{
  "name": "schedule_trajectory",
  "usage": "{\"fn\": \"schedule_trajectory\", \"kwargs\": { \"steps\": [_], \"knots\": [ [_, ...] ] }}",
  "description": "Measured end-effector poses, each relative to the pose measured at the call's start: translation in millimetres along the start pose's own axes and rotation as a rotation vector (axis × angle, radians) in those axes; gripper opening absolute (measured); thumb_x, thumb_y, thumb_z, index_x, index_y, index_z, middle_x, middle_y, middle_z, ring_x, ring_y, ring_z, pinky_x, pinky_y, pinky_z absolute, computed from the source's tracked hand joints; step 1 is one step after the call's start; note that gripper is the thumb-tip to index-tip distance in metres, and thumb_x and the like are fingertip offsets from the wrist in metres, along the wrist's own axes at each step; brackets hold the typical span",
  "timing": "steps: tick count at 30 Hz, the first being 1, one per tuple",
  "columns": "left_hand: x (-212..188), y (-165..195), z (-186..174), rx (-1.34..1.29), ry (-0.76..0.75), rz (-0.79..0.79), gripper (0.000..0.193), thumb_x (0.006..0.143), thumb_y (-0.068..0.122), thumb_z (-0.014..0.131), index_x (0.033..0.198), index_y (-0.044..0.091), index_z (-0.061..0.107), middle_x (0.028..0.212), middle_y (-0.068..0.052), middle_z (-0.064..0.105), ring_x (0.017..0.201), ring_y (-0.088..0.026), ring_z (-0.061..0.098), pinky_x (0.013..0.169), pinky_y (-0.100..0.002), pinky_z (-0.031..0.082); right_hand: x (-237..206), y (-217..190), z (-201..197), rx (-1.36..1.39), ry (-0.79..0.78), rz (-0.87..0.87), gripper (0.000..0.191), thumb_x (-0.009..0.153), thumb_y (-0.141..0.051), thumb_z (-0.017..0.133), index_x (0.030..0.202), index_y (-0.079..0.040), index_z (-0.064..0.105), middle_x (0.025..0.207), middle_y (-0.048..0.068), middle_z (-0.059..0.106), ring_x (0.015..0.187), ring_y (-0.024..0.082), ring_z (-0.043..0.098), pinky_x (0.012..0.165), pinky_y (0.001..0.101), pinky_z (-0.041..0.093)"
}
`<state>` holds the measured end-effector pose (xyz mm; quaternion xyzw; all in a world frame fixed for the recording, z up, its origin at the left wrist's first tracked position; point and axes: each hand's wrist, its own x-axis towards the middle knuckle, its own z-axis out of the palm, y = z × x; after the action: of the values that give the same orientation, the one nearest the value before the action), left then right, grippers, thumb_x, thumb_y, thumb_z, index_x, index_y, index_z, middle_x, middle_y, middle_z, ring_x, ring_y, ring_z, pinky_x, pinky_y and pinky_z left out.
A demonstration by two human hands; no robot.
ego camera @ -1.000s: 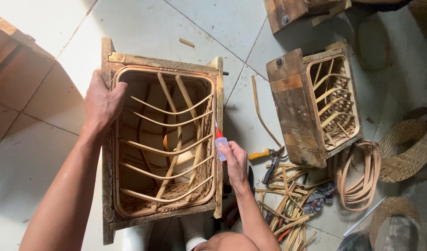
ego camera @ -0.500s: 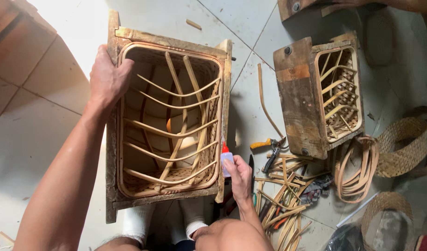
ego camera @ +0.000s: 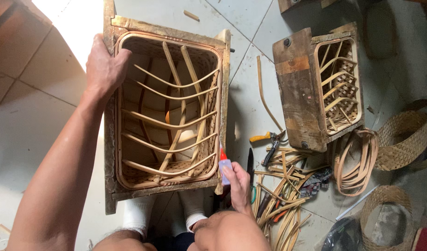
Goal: The person sits on the floor weaving thin bamboo strips into the rim of a wooden-framed basket, pressing strips into place and trimming them. They hammer strips to seat them, apply glue from a squeeze bottle along the rim, fit a curved bamboo hoop around the basket edge, and continue gluing and pressing the rim strips.
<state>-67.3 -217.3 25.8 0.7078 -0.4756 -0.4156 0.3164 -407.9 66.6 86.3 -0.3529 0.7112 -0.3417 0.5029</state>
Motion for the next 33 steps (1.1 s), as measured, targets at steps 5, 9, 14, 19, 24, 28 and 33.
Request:
{"fn": "schedule_trajectory", "kwargs": {
  "steps": [5,9,14,19,24,28,33],
  "knots": [
    [-0.9,-5.1,3.1,0.021,0.020,0.078,0.042,0.091,0.025,0.065,0.121,-0.002,0.054,0.103,-0.020,0.070,0.091,-0.031,0.070,0.088,-0.045,0.055,-13.8,16.0,-4.6,0.013,-0.017,0.026,0.030,0.093,-0.031,0.068,0.089,-0.001,0.068,0.073,0.000,0.065,0.064,0.006,0.055,0.058,0.0224,0.045],
    [-1.4,-5.9,3.7,0.063,0.043,0.114,0.042,0.093,0.027,0.067,0.120,-0.004,0.056,0.101,-0.022,0.070,0.092,-0.032,0.069,0.090,-0.046,0.054,-6.5,23.6,-2.9,0.075,0.029,0.066,0.030,0.092,-0.030,0.068,0.085,-0.001,0.066,0.070,0.000,0.062,0.059,0.006,0.052,0.053,0.0233,0.044],
    [-9.9,-6.0,2.1,0.071,0.057,0.066,0.047,0.098,0.036,0.068,0.122,-0.003,0.059,0.103,-0.023,0.071,0.094,-0.031,0.071,0.090,-0.045,0.055,-19.3,29.2,-4.1,0.076,0.029,0.076,0.030,0.093,-0.030,0.068,0.084,-0.002,0.065,0.068,0.001,0.061,0.057,0.007,0.052,0.053,0.0235,0.043],
    [-34.4,-9.7,-0.6,-0.076,0.133,0.305,0.049,0.108,0.036,0.069,0.135,-0.003,0.062,0.117,-0.019,0.073,0.106,-0.026,0.070,0.095,-0.040,0.053,-41.4,42.9,-9.7,0.032,0.023,0.097,0.034,0.092,-0.034,0.066,0.085,-0.001,0.066,0.071,0.002,0.064,0.059,0.008,0.054,0.054,0.0243,0.045],
    [-84.1,-26.3,-10.0,-0.251,0.068,0.366,0.046,0.111,0.029,0.066,0.141,-0.007,0.060,0.121,-0.018,0.071,0.111,-0.020,0.066,0.099,-0.035,0.052,-59.0,65.7,-20.1,0.055,0.005,0.127,0.034,0.092,-0.034,0.067,0.088,-0.001,0.068,0.074,0.003,0.064,0.061,0.008,0.055,0.053,0.0249,0.046],
    [-166.2,-56.3,-28.2,-0.223,0.010,0.306,0.042,0.110,0.023,0.063,0.141,-0.005,0.063,0.125,-0.016,0.072,0.113,-0.015,0.064,0.099,-0.031,0.050,-74.3,70.1,-27.5,0.077,-0.031,0.157,0.029,0.092,-0.027,0.069,0.095,0.001,0.069,0.078,0.004,0.067,0.064,0.009,0.060,0.058,0.0269,0.050],
    [-276.6,-88.3,-36.2,-0.120,-0.032,0.124,0.072,0.094,0.024,0.073,0.155,0.000,0.044,0.135,-0.022,0.065,0.122,-0.025,0.064,0.105,-0.037,0.051,-84.3,31.0,-40.8,-0.395,-0.004,-0.203,0.042,0.082,-0.016,0.082,0.120,-0.003,0.070,0.097,0.006,0.073,0.084,0.015,0.067,0.076,0.0322,0.057]
  ]
}}
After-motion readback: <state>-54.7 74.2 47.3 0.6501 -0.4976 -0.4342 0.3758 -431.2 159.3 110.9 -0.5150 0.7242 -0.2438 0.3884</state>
